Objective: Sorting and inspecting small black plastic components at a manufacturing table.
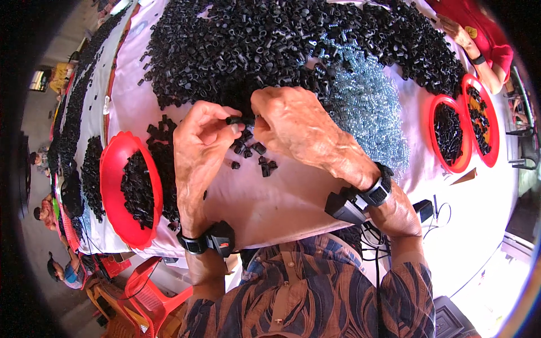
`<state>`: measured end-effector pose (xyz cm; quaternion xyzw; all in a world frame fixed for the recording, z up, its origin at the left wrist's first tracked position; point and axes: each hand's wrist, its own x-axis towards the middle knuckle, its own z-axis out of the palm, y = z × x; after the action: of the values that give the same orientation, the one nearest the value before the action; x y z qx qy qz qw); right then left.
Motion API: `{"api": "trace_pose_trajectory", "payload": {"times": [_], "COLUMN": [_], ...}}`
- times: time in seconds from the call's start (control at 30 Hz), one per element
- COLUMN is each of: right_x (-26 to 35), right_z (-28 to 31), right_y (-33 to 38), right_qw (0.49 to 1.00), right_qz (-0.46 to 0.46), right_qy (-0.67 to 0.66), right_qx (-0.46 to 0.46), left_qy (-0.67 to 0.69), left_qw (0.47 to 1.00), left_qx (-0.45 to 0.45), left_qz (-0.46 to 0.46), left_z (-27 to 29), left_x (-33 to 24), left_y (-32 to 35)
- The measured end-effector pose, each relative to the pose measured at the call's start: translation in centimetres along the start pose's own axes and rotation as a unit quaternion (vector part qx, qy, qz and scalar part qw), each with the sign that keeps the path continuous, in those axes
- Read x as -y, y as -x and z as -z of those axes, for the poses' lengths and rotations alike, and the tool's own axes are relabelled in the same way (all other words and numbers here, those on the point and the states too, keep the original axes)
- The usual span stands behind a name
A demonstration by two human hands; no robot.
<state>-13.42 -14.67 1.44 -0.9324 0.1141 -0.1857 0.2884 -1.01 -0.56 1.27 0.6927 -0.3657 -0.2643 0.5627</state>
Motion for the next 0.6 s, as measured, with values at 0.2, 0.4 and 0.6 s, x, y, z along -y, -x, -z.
{"api": "trace_pose_trajectory", "payload": {"times": [0.2, 0.4, 0.6], "right_x": [0.2, 0.9, 1.0], "right_z": [0.1, 1.1, 1.7], "right_y": [-0.3, -0.4, -0.6], "right_qw": [0.957, 0.901, 0.889], "right_qz": [-0.027, -0.099, -0.143], "right_qy": [-0.282, -0.42, -0.432], "right_qx": [-0.068, -0.045, -0.044], "left_qy": [0.116, 0.204, 0.232], "left_qw": [0.993, 0.978, 0.97], "left_qx": [0.023, 0.03, 0.021], "left_qz": [0.003, 0.041, 0.073], "left_z": [0.2, 0.1, -0.1], "left_x": [0.6, 0.2, 0.2], "left_y": [0.0, -0.1, 0.0]}}
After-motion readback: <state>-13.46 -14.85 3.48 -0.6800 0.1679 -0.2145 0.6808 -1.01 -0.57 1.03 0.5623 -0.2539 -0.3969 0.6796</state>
